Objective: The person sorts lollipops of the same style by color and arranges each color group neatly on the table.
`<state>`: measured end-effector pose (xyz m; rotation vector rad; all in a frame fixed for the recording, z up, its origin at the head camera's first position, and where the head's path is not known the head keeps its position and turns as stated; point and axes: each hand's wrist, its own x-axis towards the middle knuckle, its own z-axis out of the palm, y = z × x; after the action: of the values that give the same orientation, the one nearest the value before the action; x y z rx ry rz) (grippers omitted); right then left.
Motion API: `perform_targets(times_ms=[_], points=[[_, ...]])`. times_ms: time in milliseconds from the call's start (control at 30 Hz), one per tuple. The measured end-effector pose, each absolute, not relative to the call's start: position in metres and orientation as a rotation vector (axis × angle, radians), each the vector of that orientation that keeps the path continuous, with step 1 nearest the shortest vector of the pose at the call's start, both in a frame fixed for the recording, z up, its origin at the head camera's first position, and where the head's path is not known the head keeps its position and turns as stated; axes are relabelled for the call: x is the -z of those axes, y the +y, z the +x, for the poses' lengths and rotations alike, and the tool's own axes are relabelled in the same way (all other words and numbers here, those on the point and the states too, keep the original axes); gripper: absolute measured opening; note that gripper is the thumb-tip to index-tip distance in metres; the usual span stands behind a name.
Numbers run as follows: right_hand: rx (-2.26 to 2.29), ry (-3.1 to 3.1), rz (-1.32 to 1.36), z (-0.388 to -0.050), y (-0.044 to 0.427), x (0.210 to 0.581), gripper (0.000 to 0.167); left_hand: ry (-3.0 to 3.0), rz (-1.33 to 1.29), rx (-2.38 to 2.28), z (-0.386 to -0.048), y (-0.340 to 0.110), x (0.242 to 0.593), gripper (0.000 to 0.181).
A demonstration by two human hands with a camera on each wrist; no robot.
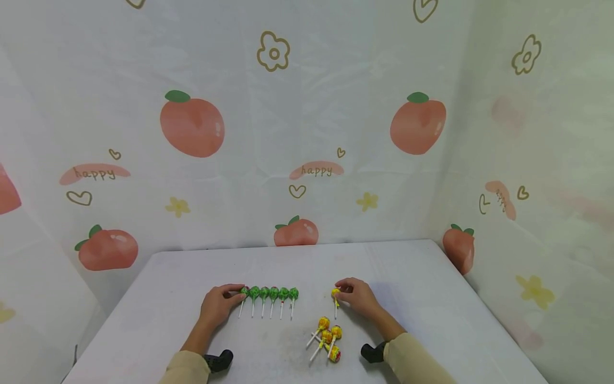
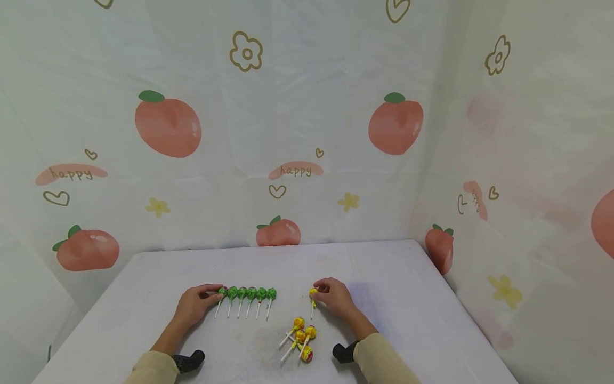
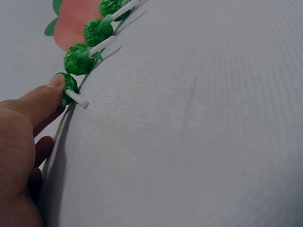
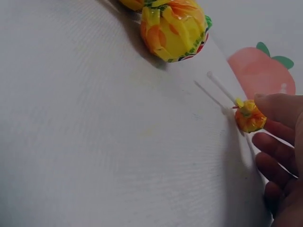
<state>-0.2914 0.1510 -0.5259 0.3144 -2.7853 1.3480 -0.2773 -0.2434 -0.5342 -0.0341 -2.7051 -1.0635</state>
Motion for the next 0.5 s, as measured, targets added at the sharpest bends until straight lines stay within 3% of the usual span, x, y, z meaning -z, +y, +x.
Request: perform_targets(times_ms=[500], points=[[-1.371, -2.588, 0.329, -0.280, 0.149, 0.509, 0.016, -2.703, -0.020, 1.067, -0.276, -0.242, 0.532, 0.028]])
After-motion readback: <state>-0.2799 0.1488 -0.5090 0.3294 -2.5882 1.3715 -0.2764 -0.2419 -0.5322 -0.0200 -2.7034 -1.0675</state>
